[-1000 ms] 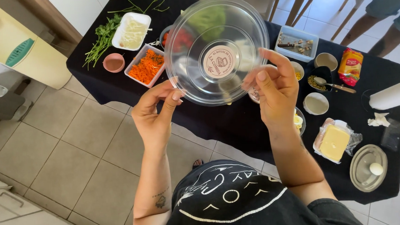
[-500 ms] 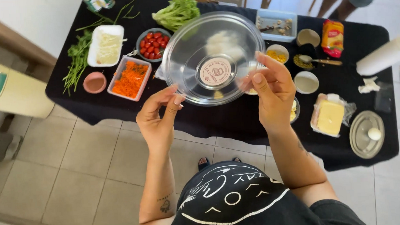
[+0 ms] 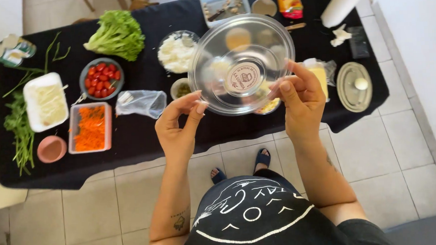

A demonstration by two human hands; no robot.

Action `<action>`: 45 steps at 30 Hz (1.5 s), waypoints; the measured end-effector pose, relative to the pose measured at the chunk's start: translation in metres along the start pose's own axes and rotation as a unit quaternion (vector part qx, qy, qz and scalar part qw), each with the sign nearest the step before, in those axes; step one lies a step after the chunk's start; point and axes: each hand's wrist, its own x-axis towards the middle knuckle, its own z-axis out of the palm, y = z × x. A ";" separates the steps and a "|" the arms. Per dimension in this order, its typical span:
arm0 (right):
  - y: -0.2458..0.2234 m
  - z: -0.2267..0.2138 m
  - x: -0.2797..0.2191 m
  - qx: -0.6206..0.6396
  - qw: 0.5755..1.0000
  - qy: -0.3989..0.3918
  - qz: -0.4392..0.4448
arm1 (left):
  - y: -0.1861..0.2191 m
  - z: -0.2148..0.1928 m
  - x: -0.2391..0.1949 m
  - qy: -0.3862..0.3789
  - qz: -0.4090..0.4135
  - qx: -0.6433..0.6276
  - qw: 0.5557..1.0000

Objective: The person prepares a salad by adding olives from a small bowl into two larger bowls containing rice, ham, and eggs. They then place clear plastic lids on both bowls to seal them.

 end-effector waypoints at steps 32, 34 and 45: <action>0.005 -0.168 0.085 -0.015 0.999 -0.007 -0.032 | -0.030 0.199 0.010 -0.144 0.003 -0.215 0.966; 0.005 -0.166 0.087 -0.016 0.999 -0.007 -0.035 | -0.042 0.198 0.011 -0.147 0.000 -0.227 0.963; 0.021 -0.153 0.099 -0.023 0.999 -0.028 -0.016 | -0.058 0.182 0.024 -0.098 0.013 -0.126 0.987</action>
